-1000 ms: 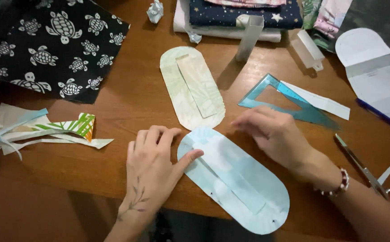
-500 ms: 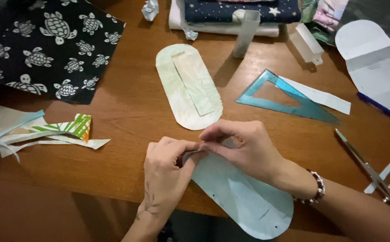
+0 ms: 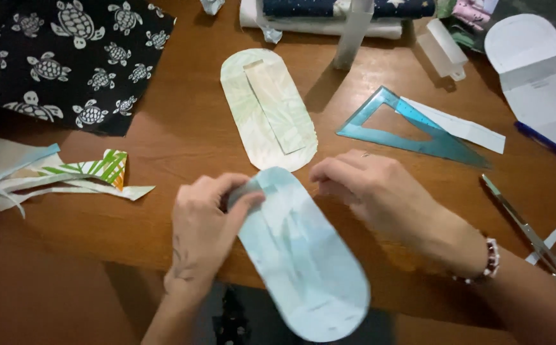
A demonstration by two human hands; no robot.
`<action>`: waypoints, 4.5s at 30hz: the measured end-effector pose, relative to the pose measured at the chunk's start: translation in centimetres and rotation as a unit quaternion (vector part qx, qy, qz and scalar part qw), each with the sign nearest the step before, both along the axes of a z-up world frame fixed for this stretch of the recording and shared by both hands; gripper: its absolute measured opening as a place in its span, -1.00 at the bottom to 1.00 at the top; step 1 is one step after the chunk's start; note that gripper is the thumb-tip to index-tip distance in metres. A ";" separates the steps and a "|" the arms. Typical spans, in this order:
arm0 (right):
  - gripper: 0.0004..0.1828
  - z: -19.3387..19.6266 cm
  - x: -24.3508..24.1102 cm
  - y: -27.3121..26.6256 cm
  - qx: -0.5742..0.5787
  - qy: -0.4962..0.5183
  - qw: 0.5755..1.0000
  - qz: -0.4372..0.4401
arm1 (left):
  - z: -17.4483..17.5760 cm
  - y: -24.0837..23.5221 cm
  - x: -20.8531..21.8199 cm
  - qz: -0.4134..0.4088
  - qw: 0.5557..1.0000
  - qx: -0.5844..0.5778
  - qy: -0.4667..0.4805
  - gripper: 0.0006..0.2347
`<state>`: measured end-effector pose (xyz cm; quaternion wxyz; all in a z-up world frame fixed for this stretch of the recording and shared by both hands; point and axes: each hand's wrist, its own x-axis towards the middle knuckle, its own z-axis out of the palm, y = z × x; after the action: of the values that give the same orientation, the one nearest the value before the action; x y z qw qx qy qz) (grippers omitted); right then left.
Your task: The person folds a light blue fabric piece, then unfolds a leopard-print fabric and places a paper pattern on it. Using a blue pen, they trace the pattern outline onto the fabric and then use a ruler to draw a straight line.
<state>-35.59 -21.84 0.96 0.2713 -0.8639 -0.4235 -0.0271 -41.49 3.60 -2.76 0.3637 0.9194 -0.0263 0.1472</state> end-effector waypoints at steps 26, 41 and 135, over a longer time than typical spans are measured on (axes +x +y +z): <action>-0.84 0.8 1.3 -2.2 -0.025 0.048 0.997 -0.047 | -3.4 -0.4 -12.3 0.097 0.879 -0.408 0.226 -0.87; -0.93 0.2 -5.7 7.4 0.078 0.233 0.963 0.109 | -1.5 -0.9 -12.6 -0.051 0.958 -0.278 0.046 -0.95; -0.77 6.1 -1.2 4.6 -0.092 0.210 0.973 -0.029 | -3.5 -0.7 -14.5 0.016 0.959 -0.257 0.120 -0.76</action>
<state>-36.77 -17.28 7.09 0.2723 -0.8834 -0.3328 0.1861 -55.96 2.88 -6.24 0.5861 0.8059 0.0707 0.0437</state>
